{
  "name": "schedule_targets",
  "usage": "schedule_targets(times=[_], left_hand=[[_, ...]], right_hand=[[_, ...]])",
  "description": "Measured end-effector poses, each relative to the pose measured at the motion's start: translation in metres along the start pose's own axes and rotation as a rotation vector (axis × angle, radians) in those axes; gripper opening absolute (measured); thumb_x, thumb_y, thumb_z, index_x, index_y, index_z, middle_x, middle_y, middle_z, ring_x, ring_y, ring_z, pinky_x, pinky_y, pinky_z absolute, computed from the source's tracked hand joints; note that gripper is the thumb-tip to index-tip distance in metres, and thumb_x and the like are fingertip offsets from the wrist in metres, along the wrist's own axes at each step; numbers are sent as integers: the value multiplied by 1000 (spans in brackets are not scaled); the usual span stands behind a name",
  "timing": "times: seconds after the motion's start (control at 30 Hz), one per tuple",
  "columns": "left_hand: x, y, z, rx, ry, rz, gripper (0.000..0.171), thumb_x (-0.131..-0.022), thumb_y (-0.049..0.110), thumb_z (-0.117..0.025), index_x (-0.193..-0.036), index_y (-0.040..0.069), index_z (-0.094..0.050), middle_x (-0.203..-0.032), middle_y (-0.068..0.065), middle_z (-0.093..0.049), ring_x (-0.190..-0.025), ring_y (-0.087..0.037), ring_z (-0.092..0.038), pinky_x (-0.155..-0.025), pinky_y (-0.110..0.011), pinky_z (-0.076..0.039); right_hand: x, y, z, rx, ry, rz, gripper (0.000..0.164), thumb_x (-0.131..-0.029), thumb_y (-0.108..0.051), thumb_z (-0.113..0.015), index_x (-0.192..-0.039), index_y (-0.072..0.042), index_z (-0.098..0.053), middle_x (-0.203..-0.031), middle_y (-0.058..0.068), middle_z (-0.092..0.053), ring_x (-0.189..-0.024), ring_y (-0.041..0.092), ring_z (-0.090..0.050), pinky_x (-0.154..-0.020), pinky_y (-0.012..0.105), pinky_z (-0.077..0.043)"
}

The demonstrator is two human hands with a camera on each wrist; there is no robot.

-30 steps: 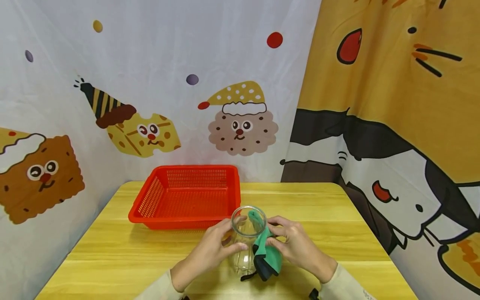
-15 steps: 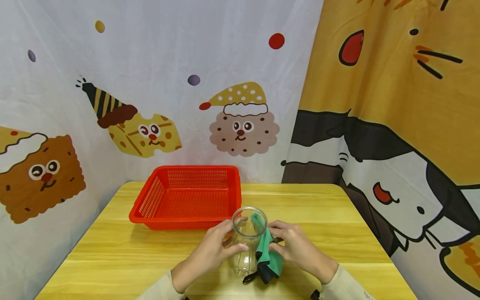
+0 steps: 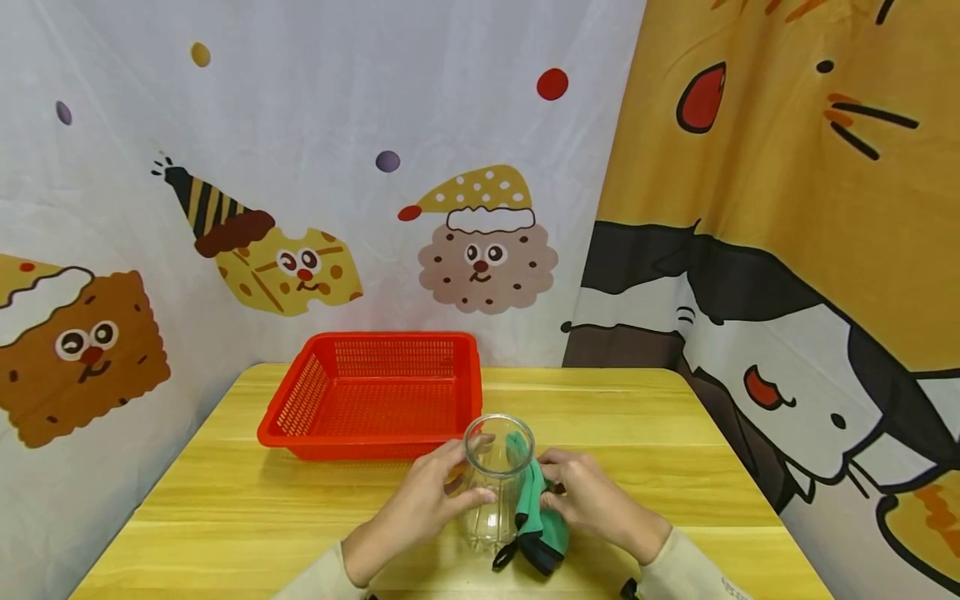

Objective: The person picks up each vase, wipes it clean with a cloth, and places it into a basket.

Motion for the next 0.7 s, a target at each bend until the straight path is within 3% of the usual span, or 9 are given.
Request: schedule_targets(times=[0.3, 0.7], left_hand=[[0, -1, -1, 33, -6, 12, 71, -102, 38, -90, -166, 19, -64, -146, -12, -78, -124, -30, -76, -98, -40, -75], [0, 0, -1, 39, -7, 19, 71, -103, 37, -90, -167, 22, -64, -151, -15, -76, -131, -36, -76, -100, -40, -75]], right_hand=[[0, 4, -6, -33, -46, -13, 27, -96, 0, -92, -119, -14, -91, -128, 8, -86, -119, 26, -84, -97, 33, -74], [2, 11, -13, -48, -121, -76, 27, -98, 6, -87, -118, -12, -91, -132, 13, -85, -122, 33, -84, -100, 33, -74]])
Point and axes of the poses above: each hand's wrist, its own x-axis away from the middle knuckle, its own z-axis out of the back of the hand, y = z × x, the point moved 5 cm from there along -x, towards the middle knuckle
